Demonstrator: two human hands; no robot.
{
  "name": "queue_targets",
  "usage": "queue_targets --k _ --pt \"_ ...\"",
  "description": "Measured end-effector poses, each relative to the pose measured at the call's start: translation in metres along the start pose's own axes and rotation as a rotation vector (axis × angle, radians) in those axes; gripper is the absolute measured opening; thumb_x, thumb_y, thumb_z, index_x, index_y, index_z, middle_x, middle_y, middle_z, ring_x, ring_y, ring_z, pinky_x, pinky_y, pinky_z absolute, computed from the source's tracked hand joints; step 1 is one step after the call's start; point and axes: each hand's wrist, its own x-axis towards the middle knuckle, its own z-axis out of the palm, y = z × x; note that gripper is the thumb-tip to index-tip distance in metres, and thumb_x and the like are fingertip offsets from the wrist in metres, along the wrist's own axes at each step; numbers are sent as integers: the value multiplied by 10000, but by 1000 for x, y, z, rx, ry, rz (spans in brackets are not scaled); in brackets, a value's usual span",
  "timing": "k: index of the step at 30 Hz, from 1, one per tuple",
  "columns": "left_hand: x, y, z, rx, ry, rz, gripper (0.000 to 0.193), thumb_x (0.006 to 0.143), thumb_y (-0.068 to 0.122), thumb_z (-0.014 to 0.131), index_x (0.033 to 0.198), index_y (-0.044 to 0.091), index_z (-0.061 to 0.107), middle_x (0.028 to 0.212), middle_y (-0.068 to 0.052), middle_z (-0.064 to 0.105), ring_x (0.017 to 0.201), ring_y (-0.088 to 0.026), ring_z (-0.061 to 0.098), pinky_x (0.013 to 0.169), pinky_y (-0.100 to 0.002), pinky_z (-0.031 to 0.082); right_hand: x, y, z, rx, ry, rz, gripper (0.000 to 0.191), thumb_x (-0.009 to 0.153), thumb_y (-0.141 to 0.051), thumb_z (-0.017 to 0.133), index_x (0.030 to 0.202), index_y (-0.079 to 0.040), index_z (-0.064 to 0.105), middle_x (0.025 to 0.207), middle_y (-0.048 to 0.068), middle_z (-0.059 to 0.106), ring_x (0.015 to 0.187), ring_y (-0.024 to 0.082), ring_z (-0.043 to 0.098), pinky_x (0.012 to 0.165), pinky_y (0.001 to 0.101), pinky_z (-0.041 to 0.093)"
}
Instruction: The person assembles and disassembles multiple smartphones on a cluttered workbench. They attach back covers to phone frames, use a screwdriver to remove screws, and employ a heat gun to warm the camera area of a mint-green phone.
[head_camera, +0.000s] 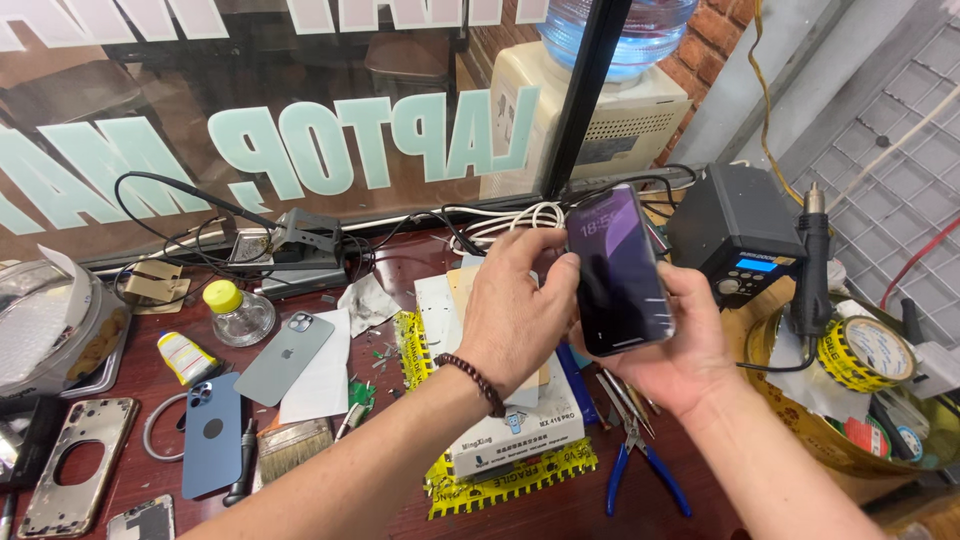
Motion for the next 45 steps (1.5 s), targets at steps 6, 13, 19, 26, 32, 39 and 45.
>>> queue_targets --k 6,13,19,26,32,39,45 --pt "26 -16 34 -124 -253 -329 309 888 154 565 1131 26 706 828 -124 748 704 -248 725 647 -406 607 56 -99 -71 -934 523 -148 826 738 -270 774 1502 -205 467 1181 143 693 1041 285 670 844 483 519" --pt "24 -36 77 -11 -359 -232 283 876 144 615 1088 8 745 861 -117 775 752 -141 724 712 -296 578 121 -208 -167 -1903 727 -531 1013 673 -395 885 1517 25 513 1325 292 645 1193 389 641 994 442 502" --pt "23 -38 79 -24 -411 -411 300 899 141 586 1135 20 727 846 -90 770 692 -129 712 656 -298 590 147 -228 -191 -1987 686 -456 1092 647 -391 868 1589 -15 463 1295 299 660 1151 412 661 976 470 513" --pt "27 -35 85 23 -395 -398 291 898 144 607 1122 14 739 816 -104 764 667 -119 693 629 -290 575 154 -227 -204 -2087 519 -364 1150 591 -371 890 1629 -133 459 1206 211 706 1057 366 698 916 457 549" --pt "25 -36 86 47 -416 -450 290 898 152 597 1117 25 738 796 -89 768 665 -128 713 636 -294 591 156 -228 -213 -2073 458 -351 1157 589 -363 891 1632 -123 450 1208 192 711 1054 353 703 912 449 551" --pt "20 -40 85 93 -374 -413 295 889 159 616 1126 28 733 870 -103 783 741 -140 736 697 -298 595 163 -230 -217 -2175 453 -343 1153 597 -402 914 1612 -98 461 1225 210 702 1065 369 696 918 452 550" --pt "13 -48 72 96 -333 -405 303 878 140 603 1124 22 736 982 -101 785 839 -134 743 760 -284 600 158 -232 -209 -2146 433 -376 1124 611 -398 892 1622 -105 496 1202 228 710 1039 360 717 895 454 570"
